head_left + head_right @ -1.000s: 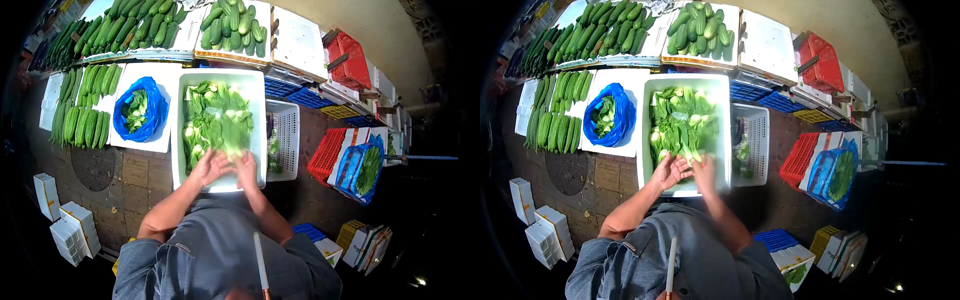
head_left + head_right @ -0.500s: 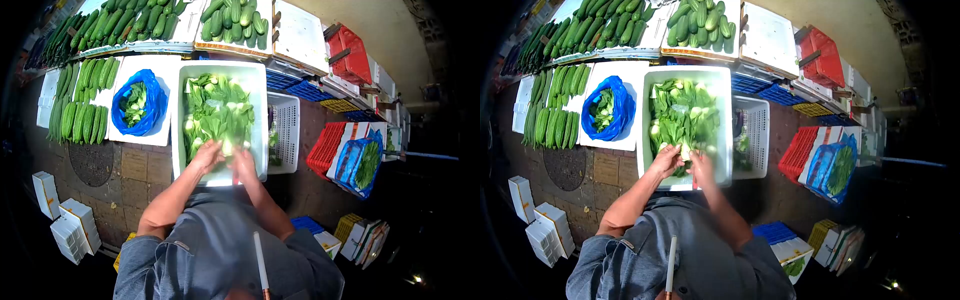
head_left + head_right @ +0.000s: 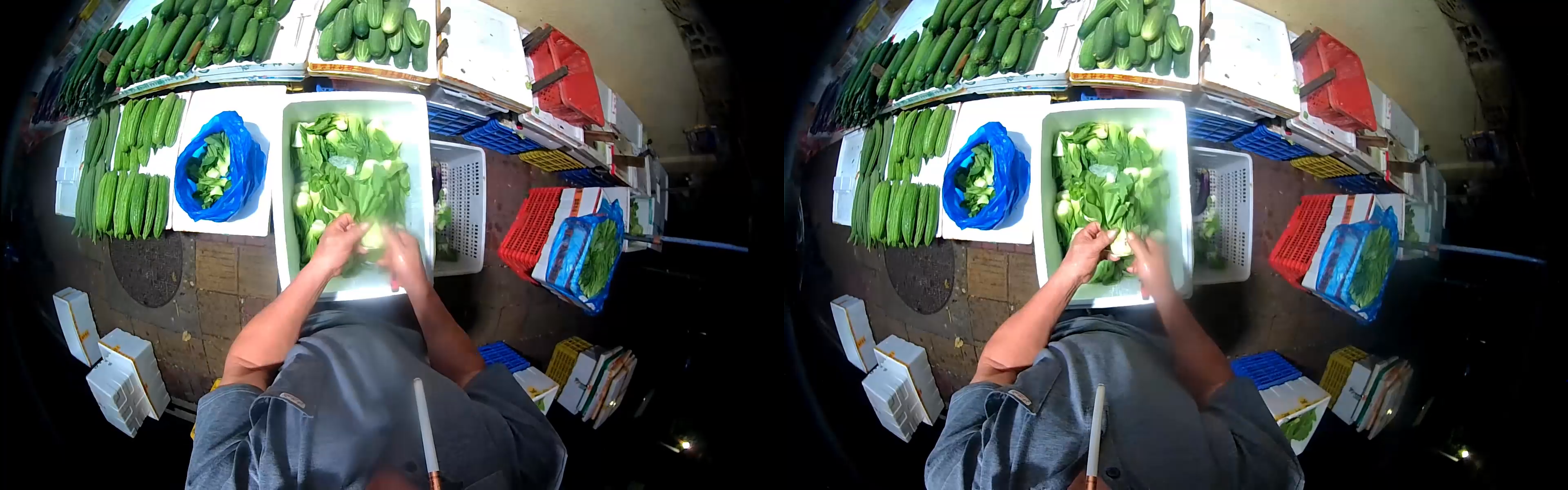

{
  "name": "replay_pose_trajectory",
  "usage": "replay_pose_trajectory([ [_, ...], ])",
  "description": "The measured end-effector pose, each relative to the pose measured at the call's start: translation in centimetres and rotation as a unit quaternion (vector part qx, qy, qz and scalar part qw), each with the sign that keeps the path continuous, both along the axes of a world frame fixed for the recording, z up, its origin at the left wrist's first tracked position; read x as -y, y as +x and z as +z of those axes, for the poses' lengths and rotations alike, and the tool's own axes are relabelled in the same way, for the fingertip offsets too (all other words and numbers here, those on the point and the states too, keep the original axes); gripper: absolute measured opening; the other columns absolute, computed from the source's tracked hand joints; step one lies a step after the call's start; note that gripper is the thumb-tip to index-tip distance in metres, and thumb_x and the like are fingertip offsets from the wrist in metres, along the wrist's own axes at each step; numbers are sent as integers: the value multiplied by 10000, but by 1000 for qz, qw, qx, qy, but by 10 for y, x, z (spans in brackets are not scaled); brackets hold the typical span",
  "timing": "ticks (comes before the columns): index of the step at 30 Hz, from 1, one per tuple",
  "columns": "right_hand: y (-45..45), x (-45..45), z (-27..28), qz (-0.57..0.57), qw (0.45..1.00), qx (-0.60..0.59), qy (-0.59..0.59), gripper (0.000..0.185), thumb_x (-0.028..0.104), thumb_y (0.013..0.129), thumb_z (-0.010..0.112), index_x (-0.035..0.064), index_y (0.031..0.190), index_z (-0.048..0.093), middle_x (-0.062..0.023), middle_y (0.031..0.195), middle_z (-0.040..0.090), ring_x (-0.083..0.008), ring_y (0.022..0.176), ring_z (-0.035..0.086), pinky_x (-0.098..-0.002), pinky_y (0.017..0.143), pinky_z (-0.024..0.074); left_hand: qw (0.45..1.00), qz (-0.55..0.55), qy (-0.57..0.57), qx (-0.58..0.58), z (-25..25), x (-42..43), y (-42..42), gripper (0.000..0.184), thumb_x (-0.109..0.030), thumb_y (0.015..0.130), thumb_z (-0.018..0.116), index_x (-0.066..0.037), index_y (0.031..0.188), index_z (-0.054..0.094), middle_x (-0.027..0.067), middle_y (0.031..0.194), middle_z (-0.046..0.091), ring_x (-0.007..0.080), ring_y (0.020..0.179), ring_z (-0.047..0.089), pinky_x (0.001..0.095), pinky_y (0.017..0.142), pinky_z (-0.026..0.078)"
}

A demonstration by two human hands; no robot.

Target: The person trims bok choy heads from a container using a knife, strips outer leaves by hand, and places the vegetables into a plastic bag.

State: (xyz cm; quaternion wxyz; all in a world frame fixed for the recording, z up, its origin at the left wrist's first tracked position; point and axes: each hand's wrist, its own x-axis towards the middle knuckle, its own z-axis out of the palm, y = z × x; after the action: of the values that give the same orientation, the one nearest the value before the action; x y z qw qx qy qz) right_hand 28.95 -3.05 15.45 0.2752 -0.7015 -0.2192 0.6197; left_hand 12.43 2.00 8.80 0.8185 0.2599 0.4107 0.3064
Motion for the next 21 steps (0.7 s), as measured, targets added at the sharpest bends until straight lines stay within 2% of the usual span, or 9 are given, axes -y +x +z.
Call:
replay_pose_trajectory([
  [3,-6,-5,7,6,998,64,7,470,439,972,593,-18,1073,633,-89,852,630,-160,720,629,-326,636,549,999,-15,42,-30,7,0,4,214,-230,946,706,-78,920,558,30,847,656,113,734,648,255,602,567],
  [6,-9,-6,7,-12,998,51,39,426,413,977,596,-4,1064,625,-79,870,641,-169,760,656,-331,646,557,998,-2,33,-46,5,1,9,237,-242,945,711,-85,899,540,-7,781,597,95,697,614,252,595,555],
  [9,-11,-6,17,-28,999,30,19,340,339,974,617,16,1079,620,-57,884,645,-160,799,666,-332,660,561,994,-13,42,-101,-10,1,10,244,-247,942,716,-87,904,536,-23,761,565,79,668,578,255,597,545],
  [12,-10,-2,1,-44,999,7,22,261,266,969,634,40,1098,620,-35,912,654,-147,835,666,-329,673,560,995,-15,40,-86,-11,0,11,244,-248,942,717,-88,913,535,-31,758,550,70,661,560,266,605,544],
  [13,-10,-1,0,-45,999,6,23,248,255,966,635,44,1097,622,-32,922,659,-142,839,665,-324,674,558,996,25,25,-85,0,2,18,275,-196,948,700,-105,814,478,-47,689,480,50,586,400,231,518,387],
  [16,-9,2,-2,-44,999,-2,28,219,224,960,635,56,1099,627,-26,951,671,-129,845,661,-309,675,553,994,14,22,-104,3,1,18,275,-193,949,700,-105,814,477,-45,698,501,48,596,421,229,529,395],
  [17,-8,4,-9,-42,999,-9,31,213,215,957,633,58,1101,627,-26,960,675,-127,843,660,-306,672,551,994,-2,36,-101,-19,3,15,251,-182,952,695,-99,829,493,-36,711,532,46,610,450,224,542,403],
  [20,-1,14,-10,-38,993,-62,90,197,178,946,619,63,1105,629,-29,987,682,-119,837,653,-295,657,547,995,-26,41,-82,-27,3,12,184,-205,964,680,-64,986,563,8,839,632,89,716,622,268,638,562],
  [21,4,18,-8,-37,989,-86,118,194,164,941,613,63,1106,629,-31,995,684,-116,835,651,-291,651,545,998,-20,27,-61,-30,2,10,166,-193,992,632,-37,1029,588,43,887,668,118,767,665,292,665,595],
])
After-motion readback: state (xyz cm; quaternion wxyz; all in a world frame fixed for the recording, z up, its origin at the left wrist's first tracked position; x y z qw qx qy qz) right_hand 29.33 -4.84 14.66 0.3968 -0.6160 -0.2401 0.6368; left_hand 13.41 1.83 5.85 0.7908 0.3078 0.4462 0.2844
